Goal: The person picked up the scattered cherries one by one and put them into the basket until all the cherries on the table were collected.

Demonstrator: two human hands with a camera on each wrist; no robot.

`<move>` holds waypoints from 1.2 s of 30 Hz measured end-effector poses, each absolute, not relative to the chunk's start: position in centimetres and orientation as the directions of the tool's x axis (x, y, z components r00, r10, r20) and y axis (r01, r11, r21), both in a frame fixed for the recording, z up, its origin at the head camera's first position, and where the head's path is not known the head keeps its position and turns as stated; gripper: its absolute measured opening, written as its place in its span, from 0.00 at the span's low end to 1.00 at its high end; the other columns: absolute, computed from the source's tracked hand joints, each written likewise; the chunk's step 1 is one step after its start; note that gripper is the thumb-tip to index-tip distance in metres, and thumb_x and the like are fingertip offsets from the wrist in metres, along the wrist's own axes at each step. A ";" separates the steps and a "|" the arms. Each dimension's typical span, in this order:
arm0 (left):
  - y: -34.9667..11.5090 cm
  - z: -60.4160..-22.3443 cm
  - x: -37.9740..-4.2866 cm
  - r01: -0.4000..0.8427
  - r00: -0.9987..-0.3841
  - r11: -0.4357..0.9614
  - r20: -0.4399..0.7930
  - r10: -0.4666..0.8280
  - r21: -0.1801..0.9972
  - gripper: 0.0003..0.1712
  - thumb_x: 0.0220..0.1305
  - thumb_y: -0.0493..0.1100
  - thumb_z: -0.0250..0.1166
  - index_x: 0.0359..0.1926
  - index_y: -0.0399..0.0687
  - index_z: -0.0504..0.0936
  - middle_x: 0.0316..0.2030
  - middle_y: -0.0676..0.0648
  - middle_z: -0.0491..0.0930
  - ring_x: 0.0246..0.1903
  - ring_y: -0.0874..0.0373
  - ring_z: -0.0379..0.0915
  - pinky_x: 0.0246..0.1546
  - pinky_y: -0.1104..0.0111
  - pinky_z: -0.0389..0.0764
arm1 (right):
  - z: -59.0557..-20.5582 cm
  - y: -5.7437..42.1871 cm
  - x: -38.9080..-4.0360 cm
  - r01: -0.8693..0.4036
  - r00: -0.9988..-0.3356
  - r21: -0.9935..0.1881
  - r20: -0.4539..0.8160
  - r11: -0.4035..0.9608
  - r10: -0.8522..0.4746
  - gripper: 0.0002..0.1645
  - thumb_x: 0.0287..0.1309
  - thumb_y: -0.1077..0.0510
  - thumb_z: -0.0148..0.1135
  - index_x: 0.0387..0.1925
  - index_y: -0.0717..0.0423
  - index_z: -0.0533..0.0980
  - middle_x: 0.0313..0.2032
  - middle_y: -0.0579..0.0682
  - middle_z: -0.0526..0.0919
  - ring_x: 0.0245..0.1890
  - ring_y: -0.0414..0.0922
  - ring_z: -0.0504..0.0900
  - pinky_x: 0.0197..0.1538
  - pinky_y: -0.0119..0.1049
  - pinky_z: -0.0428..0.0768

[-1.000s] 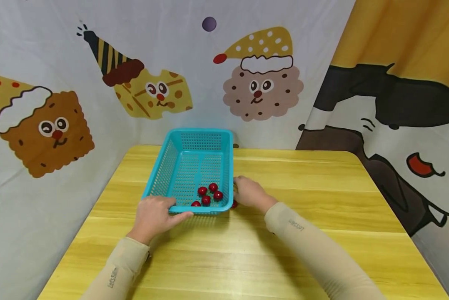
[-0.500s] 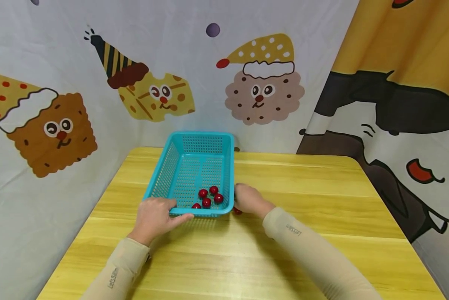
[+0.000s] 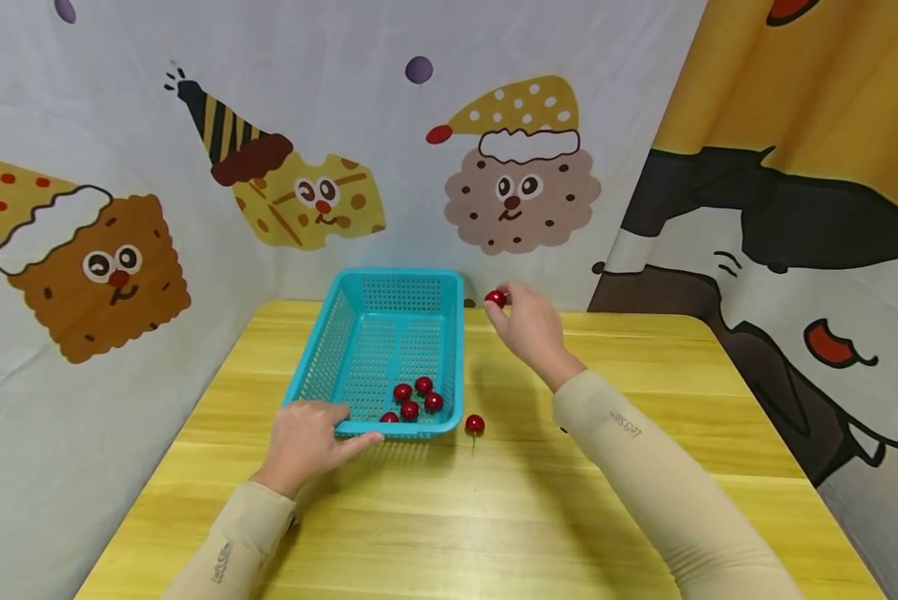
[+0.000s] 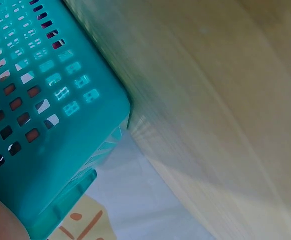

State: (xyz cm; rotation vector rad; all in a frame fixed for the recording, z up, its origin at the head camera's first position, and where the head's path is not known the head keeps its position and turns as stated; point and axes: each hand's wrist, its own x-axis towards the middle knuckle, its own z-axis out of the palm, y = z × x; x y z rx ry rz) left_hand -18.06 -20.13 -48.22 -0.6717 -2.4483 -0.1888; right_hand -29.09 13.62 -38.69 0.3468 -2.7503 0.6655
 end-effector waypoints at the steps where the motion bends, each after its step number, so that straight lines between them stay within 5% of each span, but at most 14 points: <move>1: -20.2 -48.3 -18.0 0.505 -0.702 0.863 0.574 0.421 -0.015 0.36 0.40 0.77 0.68 0.11 0.60 0.58 0.07 0.59 0.50 0.07 0.62 0.48 0.08 0.68 0.51 | -38.2 12.9 -28.8 -0.340 -0.916 -0.407 0.347 0.848 -0.201 0.19 0.67 0.44 0.58 0.49 0.54 0.76 0.41 0.48 0.79 0.38 0.45 0.74 0.40 0.46 0.78; 7: -20.1 -48.7 -18.2 0.514 -0.689 0.857 0.589 0.423 -0.015 0.35 0.43 0.80 0.63 0.10 0.60 0.63 0.07 0.59 0.54 0.07 0.63 0.51 0.07 0.68 0.53 | -40.5 7.8 -26.5 -0.557 -0.803 -0.135 0.341 0.820 -0.489 0.20 0.67 0.44 0.58 0.52 0.52 0.76 0.47 0.48 0.80 0.46 0.47 0.73 0.51 0.46 0.74; 13: -20.0 -49.0 -18.4 0.523 -0.675 0.852 0.605 0.423 -0.013 0.32 0.41 0.77 0.67 0.13 0.56 0.75 0.07 0.57 0.64 0.06 0.62 0.56 0.06 0.67 0.57 | -43.2 5.9 -25.7 -0.531 -0.826 0.025 0.208 0.847 -0.524 0.21 0.67 0.40 0.56 0.53 0.45 0.77 0.48 0.46 0.81 0.47 0.49 0.72 0.54 0.49 0.67; 19: -20.2 -48.6 -18.3 0.519 -0.660 0.854 0.625 0.417 -0.021 0.32 0.39 0.77 0.68 0.12 0.57 0.73 0.07 0.58 0.61 0.07 0.62 0.54 0.07 0.67 0.56 | -43.6 5.3 -25.8 -0.493 -0.854 0.007 0.186 0.870 -0.486 0.21 0.64 0.38 0.59 0.51 0.43 0.79 0.48 0.43 0.83 0.47 0.47 0.72 0.57 0.52 0.63; 27: -20.0 -48.0 -18.4 0.541 -0.632 0.841 0.649 0.424 -0.024 0.39 0.38 0.76 0.69 0.12 0.61 0.53 0.11 0.62 0.44 0.07 0.64 0.44 0.09 0.70 0.45 | -43.5 5.2 -25.8 -0.471 -0.875 -0.023 0.135 0.882 -0.464 0.21 0.63 0.37 0.60 0.52 0.42 0.79 0.47 0.42 0.83 0.48 0.47 0.71 0.59 0.53 0.62; 36: -20.0 -48.0 -18.3 0.536 -0.629 0.844 0.649 0.427 -0.035 0.38 0.38 0.77 0.68 0.11 0.61 0.54 0.11 0.63 0.42 0.07 0.64 0.44 0.08 0.69 0.45 | -44.0 5.2 -25.9 -0.479 -0.873 -0.058 0.139 0.876 -0.468 0.21 0.64 0.37 0.58 0.50 0.42 0.81 0.47 0.41 0.83 0.49 0.46 0.71 0.58 0.54 0.62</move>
